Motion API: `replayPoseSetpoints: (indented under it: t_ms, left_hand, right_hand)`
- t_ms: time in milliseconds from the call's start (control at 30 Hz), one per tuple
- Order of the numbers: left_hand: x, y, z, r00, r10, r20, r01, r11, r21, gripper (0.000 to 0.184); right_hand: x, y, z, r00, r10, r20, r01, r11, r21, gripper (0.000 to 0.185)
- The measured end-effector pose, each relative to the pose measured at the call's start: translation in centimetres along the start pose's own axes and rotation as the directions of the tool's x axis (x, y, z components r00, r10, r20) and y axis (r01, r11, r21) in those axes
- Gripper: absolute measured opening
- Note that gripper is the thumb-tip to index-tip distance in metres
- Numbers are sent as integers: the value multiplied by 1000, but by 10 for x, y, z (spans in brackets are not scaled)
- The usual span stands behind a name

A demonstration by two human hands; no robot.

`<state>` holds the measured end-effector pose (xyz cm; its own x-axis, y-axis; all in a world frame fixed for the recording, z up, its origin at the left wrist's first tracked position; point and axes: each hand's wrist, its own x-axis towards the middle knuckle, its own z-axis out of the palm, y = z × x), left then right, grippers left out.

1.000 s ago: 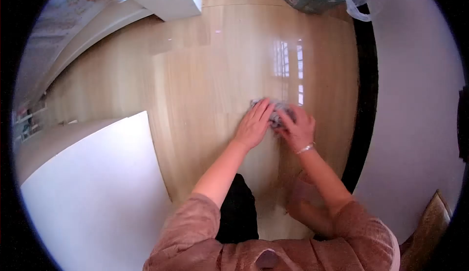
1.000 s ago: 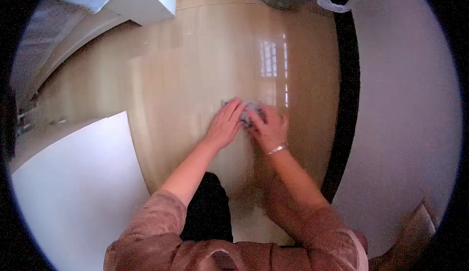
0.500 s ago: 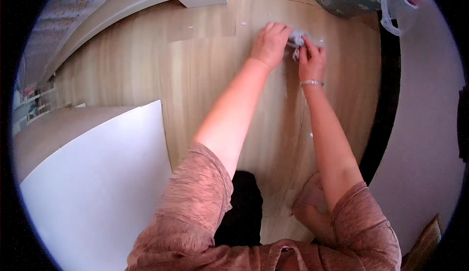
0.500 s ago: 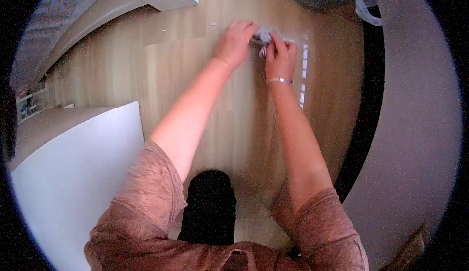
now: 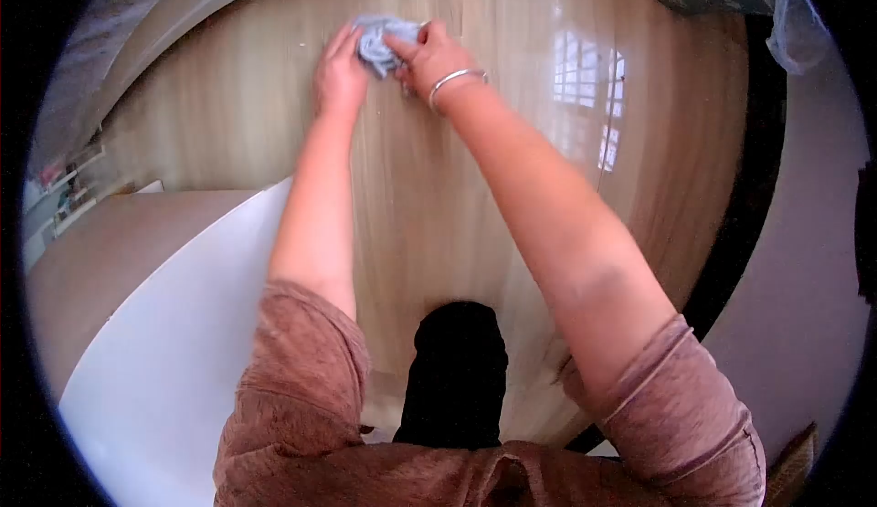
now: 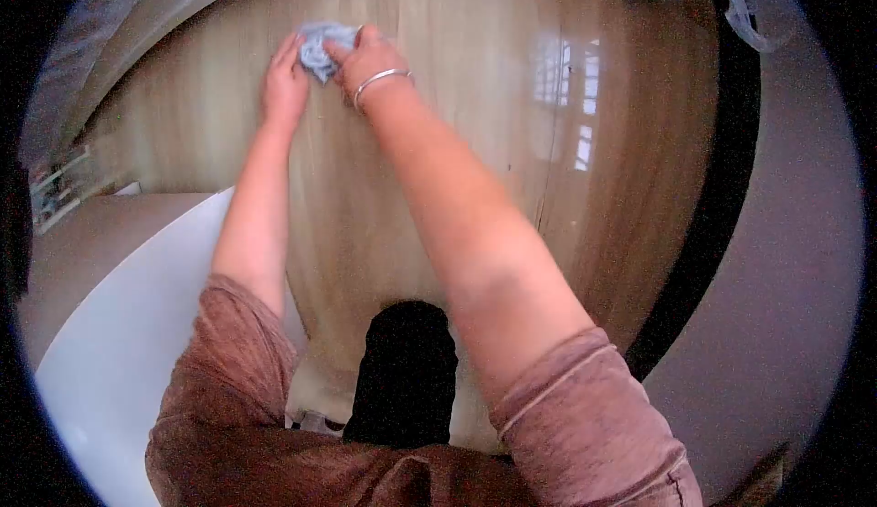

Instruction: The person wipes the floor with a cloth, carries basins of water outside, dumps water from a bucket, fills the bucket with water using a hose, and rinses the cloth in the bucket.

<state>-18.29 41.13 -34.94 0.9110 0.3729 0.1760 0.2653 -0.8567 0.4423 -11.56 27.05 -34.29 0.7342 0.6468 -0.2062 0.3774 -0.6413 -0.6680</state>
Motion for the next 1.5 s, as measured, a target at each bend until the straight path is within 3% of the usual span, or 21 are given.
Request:
replayPoseSetpoints:
  t_ms: [100, 200, 267, 300, 367, 400, 500, 633, 733, 767, 833, 867, 933, 1000, 1100, 1167, 1200, 1267, 1367, 1433, 1500]
  left_hand:
    - [-67, 6, -20, 987, -158, 4, 156, 976, 150, 33]
    - [-151, 38, -40, 943, -318, 95, 306, 944, 123, 34]
    - [-203, 77, -54, 782, -573, 244, 536, 819, 205, 32]
    - [-223, 98, -57, 813, -562, 153, 552, 827, 106, 30]
    - [-270, 112, -50, 908, -332, 257, 261, 926, 273, 28]
    - [-266, 120, -51, 911, -329, 248, 262, 927, 267, 28]
    - [-253, 161, -39, 912, -280, 300, 311, 949, -59, 17]
    - [-216, 228, 1, 908, -84, 411, 236, 912, -335, 36]
    - [-217, 273, 51, 901, 135, 412, 97, 863, -496, 41]
    - [-217, 280, 59, 899, 147, 413, 94, 856, -508, 41]
    - [-218, 299, 66, 893, 204, 401, 71, 817, -572, 41]
    - [-218, 298, 68, 893, 172, 416, 106, 817, -567, 40]
    - [-214, 282, 65, 910, 136, 391, 113, 826, -551, 36]
    - [-212, 252, 37, 883, 163, 441, 69, 883, -465, 24]
    - [-215, 206, -13, 770, -86, 632, 185, 978, -92, 24]
    - [-225, 163, -29, 755, -146, 639, 152, 987, 47, 32]
    - [-234, 143, -31, 737, -152, 659, 130, 988, 83, 37]
    - [-233, 137, -44, 741, -156, 653, 132, 987, 87, 41]
    - [-229, 130, -43, 751, -157, 641, 133, 987, 86, 47]
    - [-227, 131, -39, 744, -159, 649, 133, 987, 89, 49]
    - [-221, 136, -37, 610, -316, 726, 209, 949, 238, 52]
  right_hand:
    - [-38, -21, 14, 991, -115, 69, 124, 982, -146, 39]
    - [-96, -21, 24, 961, -239, 141, 247, 968, -43, 35]
    - [-144, -16, 40, 953, -263, 149, 253, 964, 85, 33]
    - [-167, -14, 42, 951, -251, 180, 234, 966, 110, 32]
    - [-209, -7, 35, 942, -239, 234, 217, 969, 116, 31]
    - [-214, -4, 28, 942, -243, 230, 224, 969, 107, 31]
    - [-242, 21, -9, 956, -87, 282, 89, 996, 8, 24]
    - [-274, 84, -69, 955, 258, -146, -269, 961, -64, 33]
    - [-313, 138, -97, 860, 321, -397, -359, 933, -22, 35]
    - [-317, 148, -96, 854, 327, -404, -370, 929, -30, 35]
    - [-313, 155, -97, 691, 563, -453, -648, 761, -43, 49]
    - [-306, 150, -91, 690, 565, -453, -651, 757, -49, 58]
    - [-290, 145, -68, 793, 321, -519, -525, 792, -312, 58]
    - [-284, 121, -53, 838, 159, -521, -360, 879, -311, 57]
    - [-283, 86, -48, 905, 141, -401, -284, 903, -324, 49]
    - [-278, 76, -47, 955, -93, -280, 10, 958, -286, 47]
    - [-274, 73, -38, 955, -87, -285, 4, 960, -280, 47]
    - [-262, 76, -22, 923, -384, -32, 363, 894, -262, 42]
    - [-254, 84, -4, 826, -563, -34, 538, 804, -253, 36]
    - [-234, 95, -15, 816, -579, -8, 550, 780, -299, 34]
    - [-207, 105, -44, 828, -560, 6, 512, 753, -415, 34]
